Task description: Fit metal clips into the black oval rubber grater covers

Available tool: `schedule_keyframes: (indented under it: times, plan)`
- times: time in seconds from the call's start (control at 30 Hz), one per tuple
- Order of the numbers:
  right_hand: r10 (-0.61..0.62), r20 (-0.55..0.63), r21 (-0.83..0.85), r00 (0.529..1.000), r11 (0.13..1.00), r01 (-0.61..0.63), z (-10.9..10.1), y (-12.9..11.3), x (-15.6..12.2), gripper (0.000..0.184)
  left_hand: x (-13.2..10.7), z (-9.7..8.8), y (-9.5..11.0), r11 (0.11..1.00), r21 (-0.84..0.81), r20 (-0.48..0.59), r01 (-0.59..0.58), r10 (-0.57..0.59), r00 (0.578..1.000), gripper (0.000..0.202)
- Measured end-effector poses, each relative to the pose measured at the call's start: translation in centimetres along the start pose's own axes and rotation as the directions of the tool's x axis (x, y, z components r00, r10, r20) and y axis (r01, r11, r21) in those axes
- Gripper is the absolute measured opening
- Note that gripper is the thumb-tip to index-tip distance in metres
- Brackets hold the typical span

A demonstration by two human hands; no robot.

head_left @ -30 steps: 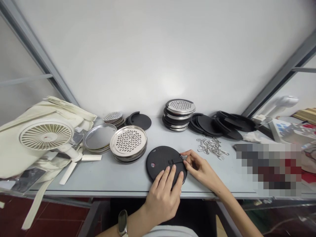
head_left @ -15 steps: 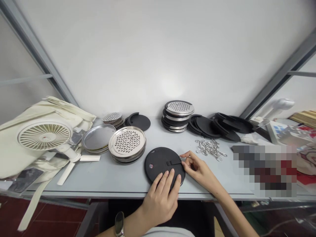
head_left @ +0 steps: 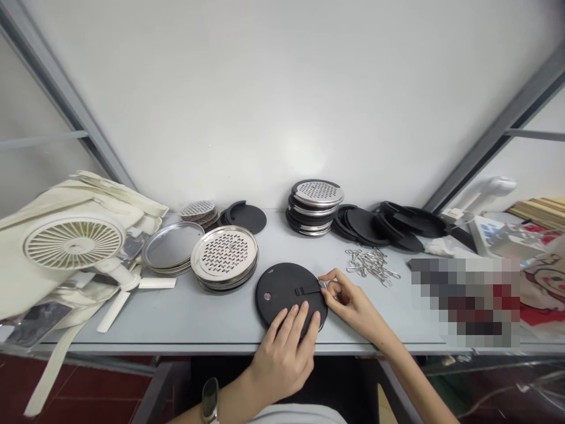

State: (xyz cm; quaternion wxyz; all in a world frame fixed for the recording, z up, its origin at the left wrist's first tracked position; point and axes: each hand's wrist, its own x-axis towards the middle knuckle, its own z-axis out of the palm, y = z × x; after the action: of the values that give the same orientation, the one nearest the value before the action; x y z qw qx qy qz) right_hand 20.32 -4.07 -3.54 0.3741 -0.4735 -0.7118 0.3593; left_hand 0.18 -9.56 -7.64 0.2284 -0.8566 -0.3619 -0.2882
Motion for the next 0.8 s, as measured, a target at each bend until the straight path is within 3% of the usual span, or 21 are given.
schedule_keyframes:
  times: [0.43, 0.8]
  plan:
    - [0.026, 0.04, 0.028, 0.999, 0.999, -0.027, -0.01, 0.31, -0.02, 0.018, -0.18, 0.06, 0.05, 1.0, 0.0, 0.001, -0.01, 0.01, 1.0, 0.051]
    - [-0.026, -0.047, -0.141, 0.999, 0.99, 0.019, 0.34, 0.02, -0.1, 0.012, -0.17, -0.04, -0.08, 1.0, -0.022, -0.016, -0.012, 0.011, 1.0, 0.052]
